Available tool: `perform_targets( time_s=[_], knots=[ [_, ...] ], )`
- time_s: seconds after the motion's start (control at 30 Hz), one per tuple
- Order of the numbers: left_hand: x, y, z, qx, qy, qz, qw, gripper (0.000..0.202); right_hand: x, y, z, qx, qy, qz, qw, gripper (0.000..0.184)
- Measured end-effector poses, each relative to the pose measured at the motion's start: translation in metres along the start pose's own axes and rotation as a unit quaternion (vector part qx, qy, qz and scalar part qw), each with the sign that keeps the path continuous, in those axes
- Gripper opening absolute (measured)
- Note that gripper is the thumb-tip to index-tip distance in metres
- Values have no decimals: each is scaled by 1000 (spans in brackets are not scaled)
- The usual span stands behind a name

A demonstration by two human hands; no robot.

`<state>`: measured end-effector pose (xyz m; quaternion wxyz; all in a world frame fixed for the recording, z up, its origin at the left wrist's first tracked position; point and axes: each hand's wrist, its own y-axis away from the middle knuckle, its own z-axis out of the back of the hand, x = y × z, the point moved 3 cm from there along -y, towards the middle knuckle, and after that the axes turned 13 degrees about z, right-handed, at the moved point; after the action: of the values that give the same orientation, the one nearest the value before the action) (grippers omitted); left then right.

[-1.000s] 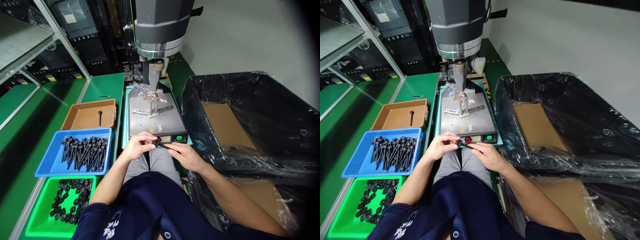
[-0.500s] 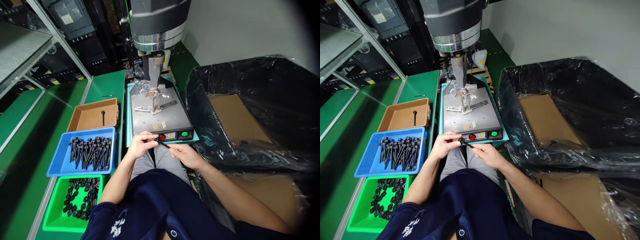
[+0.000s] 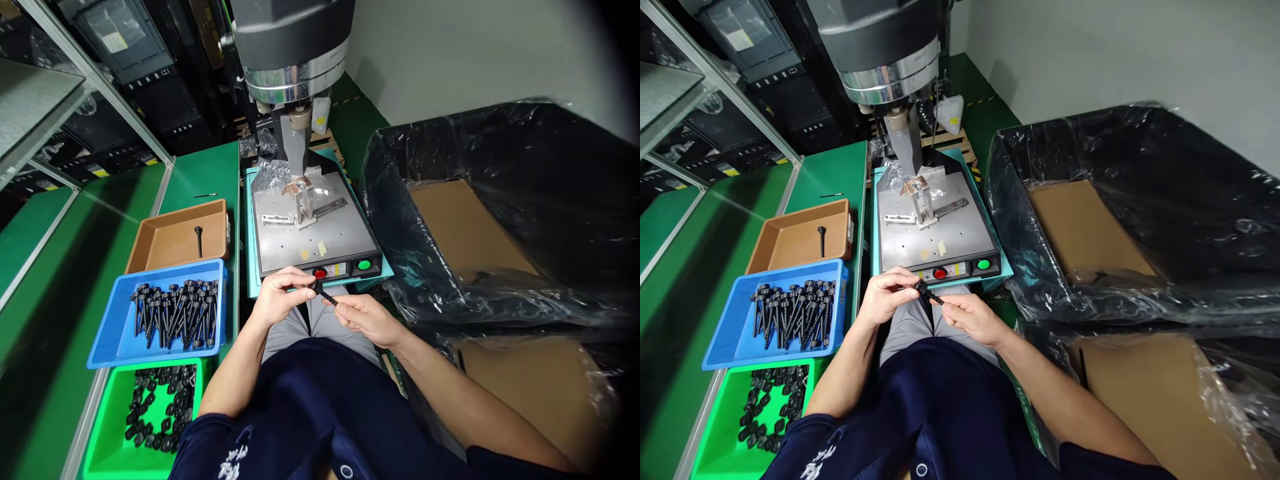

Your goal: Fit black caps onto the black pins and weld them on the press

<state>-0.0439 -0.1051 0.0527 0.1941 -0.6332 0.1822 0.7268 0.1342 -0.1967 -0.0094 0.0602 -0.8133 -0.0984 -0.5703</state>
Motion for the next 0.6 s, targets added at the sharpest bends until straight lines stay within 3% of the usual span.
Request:
perform_targets(
  time_s=[0.27,0.47,0.6],
  knots=[
    [-7,11,-10,-41,-198,-149,968,32,-5,5,-5,-57,8,-6,998,57],
    [-6,10,-16,-49,-200,-157,966,33,-9,11,-7,-89,126,46,987,48],
    [-4,10,-19,-60,-190,-145,969,30,-9,12,-11,-104,86,42,990,50]
  ],
)
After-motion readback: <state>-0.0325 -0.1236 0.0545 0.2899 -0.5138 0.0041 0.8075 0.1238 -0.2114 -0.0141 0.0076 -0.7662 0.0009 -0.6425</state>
